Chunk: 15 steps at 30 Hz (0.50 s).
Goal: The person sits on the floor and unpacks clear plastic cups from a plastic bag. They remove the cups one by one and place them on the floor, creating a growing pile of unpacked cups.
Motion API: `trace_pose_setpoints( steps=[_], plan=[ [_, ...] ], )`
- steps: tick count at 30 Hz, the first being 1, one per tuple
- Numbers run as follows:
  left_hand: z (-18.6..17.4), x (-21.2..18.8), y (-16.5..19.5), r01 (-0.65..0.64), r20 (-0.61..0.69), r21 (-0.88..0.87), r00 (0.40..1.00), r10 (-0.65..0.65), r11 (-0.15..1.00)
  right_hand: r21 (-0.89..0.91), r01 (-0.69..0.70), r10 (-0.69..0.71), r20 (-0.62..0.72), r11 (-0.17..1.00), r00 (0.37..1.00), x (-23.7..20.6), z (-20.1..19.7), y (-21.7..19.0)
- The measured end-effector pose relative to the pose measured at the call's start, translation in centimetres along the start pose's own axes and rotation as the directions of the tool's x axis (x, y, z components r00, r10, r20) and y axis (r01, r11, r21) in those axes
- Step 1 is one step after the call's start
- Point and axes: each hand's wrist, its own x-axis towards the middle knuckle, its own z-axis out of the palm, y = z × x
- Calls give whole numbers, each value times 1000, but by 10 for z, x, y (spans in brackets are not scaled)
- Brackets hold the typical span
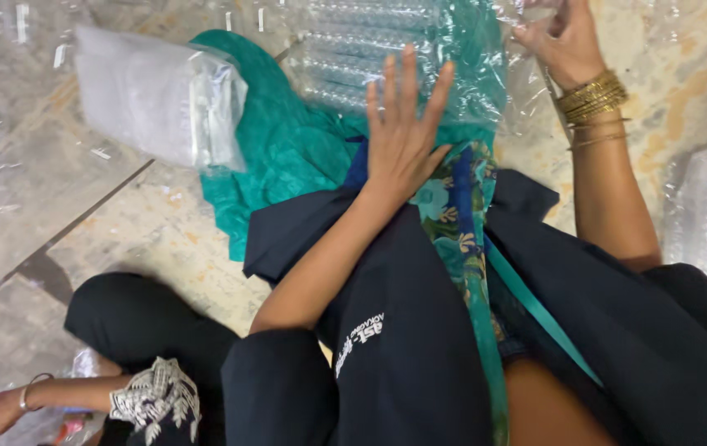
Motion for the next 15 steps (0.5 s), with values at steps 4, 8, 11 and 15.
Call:
trace_pose_setpoints(
  steps=[4, 8, 11, 15],
  plan=[
    [22, 30, -5, -11, -6, 3, 1000, 11, 1000, 171, -147, 157, -45, 974, 987, 31, 39, 23],
    [-6, 41, -13, -43, -189, -22, 981, 38, 999, 425, 90, -65, -72, 901, 995, 45, 35, 31],
    [-44, 36, -31, -70, -276, -429, 960, -57, 901, 389, 203, -240, 47, 898, 970, 46, 14, 8],
    [-84, 35, -51, -162, -319, -815, 927, -197, 556, 9, 109, -107, 278, 994, 954, 47, 13, -65]
  ],
)
